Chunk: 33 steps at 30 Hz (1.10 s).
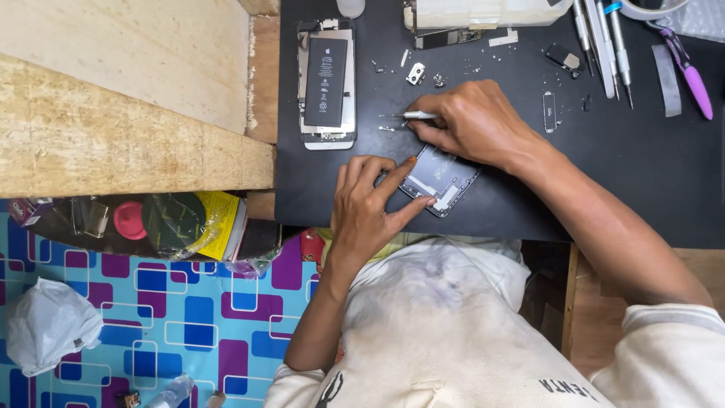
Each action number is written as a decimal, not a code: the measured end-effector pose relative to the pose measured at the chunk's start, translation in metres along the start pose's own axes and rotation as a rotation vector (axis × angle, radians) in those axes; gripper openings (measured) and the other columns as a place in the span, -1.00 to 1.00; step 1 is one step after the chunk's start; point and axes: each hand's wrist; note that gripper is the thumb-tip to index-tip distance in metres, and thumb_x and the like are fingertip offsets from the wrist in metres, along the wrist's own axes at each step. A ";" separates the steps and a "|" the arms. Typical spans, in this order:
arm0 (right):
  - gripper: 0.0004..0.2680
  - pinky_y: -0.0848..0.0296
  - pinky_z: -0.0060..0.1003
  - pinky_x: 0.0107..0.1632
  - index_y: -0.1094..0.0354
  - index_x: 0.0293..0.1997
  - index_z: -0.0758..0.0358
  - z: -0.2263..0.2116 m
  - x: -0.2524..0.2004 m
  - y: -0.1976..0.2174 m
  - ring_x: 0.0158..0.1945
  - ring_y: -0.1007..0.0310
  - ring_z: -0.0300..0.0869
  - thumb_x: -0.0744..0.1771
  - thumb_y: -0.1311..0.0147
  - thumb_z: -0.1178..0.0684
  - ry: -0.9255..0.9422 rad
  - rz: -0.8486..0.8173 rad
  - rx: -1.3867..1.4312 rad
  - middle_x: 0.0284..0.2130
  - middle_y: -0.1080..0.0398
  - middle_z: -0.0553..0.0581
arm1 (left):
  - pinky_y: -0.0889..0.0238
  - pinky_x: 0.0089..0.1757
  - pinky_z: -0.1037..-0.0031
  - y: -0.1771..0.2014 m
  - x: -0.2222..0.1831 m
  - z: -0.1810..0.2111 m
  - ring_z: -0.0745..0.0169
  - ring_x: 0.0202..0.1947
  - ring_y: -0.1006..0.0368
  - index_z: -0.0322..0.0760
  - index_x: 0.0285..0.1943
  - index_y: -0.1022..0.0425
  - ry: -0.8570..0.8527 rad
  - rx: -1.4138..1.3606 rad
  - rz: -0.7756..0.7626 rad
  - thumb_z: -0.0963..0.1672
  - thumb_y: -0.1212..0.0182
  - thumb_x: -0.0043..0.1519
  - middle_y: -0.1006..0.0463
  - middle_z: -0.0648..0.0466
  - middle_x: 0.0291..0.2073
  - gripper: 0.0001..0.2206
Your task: A person is cleaning the inner frame of a mobile phone by scraping off old adhesive with a screwdriver to prepare for reassembly.
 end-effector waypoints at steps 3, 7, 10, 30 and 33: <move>-0.93 -0.48 -0.08 -0.31 -0.50 -0.30 0.05 -0.004 0.002 0.006 -0.45 -0.54 0.12 0.36 -0.17 0.00 0.008 -0.024 -0.017 -0.67 -0.43 0.07 | -0.19 -0.11 0.27 0.001 0.001 0.000 0.02 -0.15 -0.35 -0.30 0.06 -0.60 0.004 -0.001 -0.002 0.01 -0.47 0.12 -0.42 0.06 -0.28 -0.57; -0.92 -0.21 -0.08 -0.52 -0.50 -0.14 0.11 0.009 0.005 -0.006 -0.62 -0.39 0.04 0.39 -0.19 0.01 0.151 -0.020 -0.112 -0.66 -0.41 0.06 | -0.19 -0.18 0.27 0.002 0.002 0.003 0.09 -0.15 -0.34 -0.14 0.11 -0.60 0.005 0.157 -0.056 0.10 -0.37 0.21 -0.46 0.10 -0.19 -0.58; -0.88 -0.19 -0.02 -0.54 -0.48 -0.07 0.10 0.008 0.006 -0.008 -0.65 -0.33 0.15 0.38 -0.12 -0.03 0.142 -0.016 -0.165 -0.77 -0.28 0.11 | -0.20 -0.18 0.28 0.003 0.002 0.004 0.10 -0.15 -0.33 -0.15 0.09 -0.61 0.016 0.162 -0.057 0.10 -0.38 0.19 -0.46 0.12 -0.20 -0.58; -0.90 -0.53 -0.07 -0.30 -0.45 -0.09 0.07 0.017 -0.047 -0.005 -0.47 -0.55 0.08 0.36 -0.16 -0.01 0.113 0.069 -0.087 -0.63 -0.47 0.13 | -0.19 -0.08 0.26 0.004 0.002 0.000 0.03 -0.12 -0.37 -0.28 0.11 -0.59 0.074 -0.054 -0.066 0.00 -0.50 0.10 -0.47 0.05 -0.26 -0.55; -0.91 -0.50 -0.10 -0.35 -0.43 -0.12 0.10 0.022 -0.051 -0.008 -0.49 -0.54 0.06 0.38 -0.14 0.00 0.161 0.083 -0.044 -0.62 -0.46 0.14 | -0.16 -0.06 0.28 0.005 0.006 0.002 0.06 -0.13 -0.38 -0.28 0.11 -0.59 0.162 -0.133 -0.078 -0.04 -0.51 0.10 -0.48 0.07 -0.29 -0.57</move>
Point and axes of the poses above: each hand's wrist, its own x-axis towards the middle knuckle, its own y-axis out of the back of the hand, z = x × y
